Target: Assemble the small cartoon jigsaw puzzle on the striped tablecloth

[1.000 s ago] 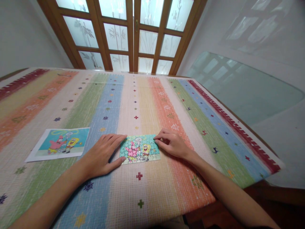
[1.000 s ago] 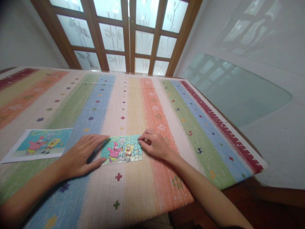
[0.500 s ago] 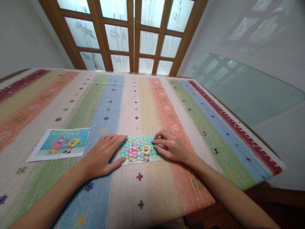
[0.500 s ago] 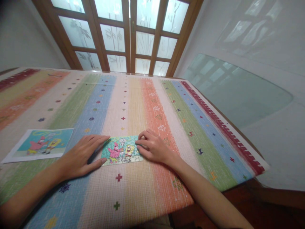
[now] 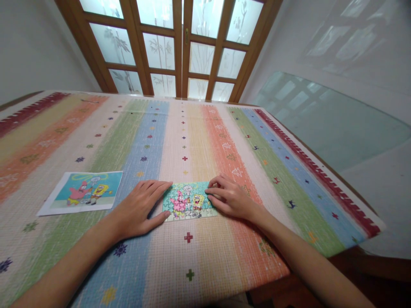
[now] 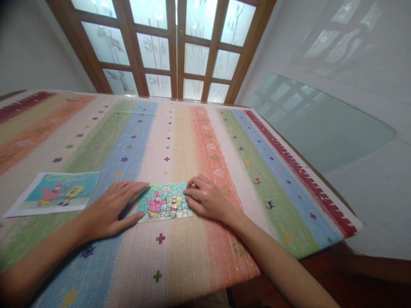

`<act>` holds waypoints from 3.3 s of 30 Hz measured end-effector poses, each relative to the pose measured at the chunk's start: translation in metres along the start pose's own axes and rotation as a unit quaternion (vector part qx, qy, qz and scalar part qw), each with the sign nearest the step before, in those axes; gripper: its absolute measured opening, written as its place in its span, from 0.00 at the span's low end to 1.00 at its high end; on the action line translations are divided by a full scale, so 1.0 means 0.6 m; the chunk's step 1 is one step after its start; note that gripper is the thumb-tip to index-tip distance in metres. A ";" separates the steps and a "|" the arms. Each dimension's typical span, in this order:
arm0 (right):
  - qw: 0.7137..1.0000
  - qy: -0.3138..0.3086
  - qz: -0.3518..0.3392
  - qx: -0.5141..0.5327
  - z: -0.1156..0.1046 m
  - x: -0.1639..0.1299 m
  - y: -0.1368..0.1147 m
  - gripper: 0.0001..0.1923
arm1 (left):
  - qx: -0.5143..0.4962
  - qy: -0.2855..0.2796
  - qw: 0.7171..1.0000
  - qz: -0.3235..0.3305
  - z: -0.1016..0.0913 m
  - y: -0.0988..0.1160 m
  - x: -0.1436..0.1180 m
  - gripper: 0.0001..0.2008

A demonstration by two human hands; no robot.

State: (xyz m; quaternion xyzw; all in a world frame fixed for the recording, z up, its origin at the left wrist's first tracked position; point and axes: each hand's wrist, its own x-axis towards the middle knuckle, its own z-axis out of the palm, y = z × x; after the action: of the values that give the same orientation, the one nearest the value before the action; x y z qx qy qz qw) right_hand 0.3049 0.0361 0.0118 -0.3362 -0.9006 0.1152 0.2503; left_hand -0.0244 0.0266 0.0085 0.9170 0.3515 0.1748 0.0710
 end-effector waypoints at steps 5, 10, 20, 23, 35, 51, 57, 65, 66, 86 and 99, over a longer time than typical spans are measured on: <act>1.000 -0.001 -0.002 -0.008 0.001 0.000 0.000 0.12 | 0.001 -0.001 1.000 0.002 -0.003 0.002 0.002 0.30; 0.999 0.018 0.017 0.035 -0.002 -0.003 0.002 0.11 | 0.005 0.006 1.000 0.007 -0.001 0.001 0.000 0.29; 0.997 -0.051 0.031 0.040 -0.013 -0.002 0.005 0.32 | -0.005 0.003 1.000 -0.003 -0.001 0.002 0.000 0.30; 0.996 -0.068 0.035 0.047 -0.015 -0.004 0.008 0.40 | -0.003 0.004 1.000 -0.007 -0.001 0.002 0.000 0.31; 0.995 -0.078 0.042 0.041 -0.015 -0.004 0.010 0.46 | 0.000 0.008 1.000 -0.020 0.002 0.005 0.001 0.30; 0.994 -0.075 0.062 0.039 -0.013 -0.008 0.009 0.50 | -0.027 0.026 0.998 -0.045 0.009 0.008 0.007 0.31; 0.994 -0.058 0.071 0.051 -0.024 -0.012 0.013 0.50 | -0.023 0.013 0.999 -0.044 -0.002 0.003 0.003 0.35; 0.994 -0.092 0.055 0.039 -0.032 -0.015 0.027 0.53 | -0.020 -0.004 0.999 -0.048 -0.001 -0.010 -0.002 0.42; 0.994 -0.095 0.053 0.035 -0.032 -0.015 0.027 0.52 | -0.019 -0.004 0.999 -0.048 -0.001 -0.009 -0.002 0.42; 0.993 -0.098 0.061 0.026 -0.030 -0.011 0.022 0.46 | -0.006 0.001 0.999 -0.045 0.007 -0.008 0.000 0.44; 0.991 -0.077 0.096 0.051 -0.011 -0.011 0.015 0.45 | -0.022 0.001 0.998 -0.056 0.013 -0.001 0.006 0.40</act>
State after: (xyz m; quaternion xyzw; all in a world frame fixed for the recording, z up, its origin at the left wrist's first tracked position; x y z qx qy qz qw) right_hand 0.3179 0.0387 0.0116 -0.3983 -0.8735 0.2102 0.1847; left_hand -0.0198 0.0293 0.0021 0.8940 0.3983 0.1792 0.1002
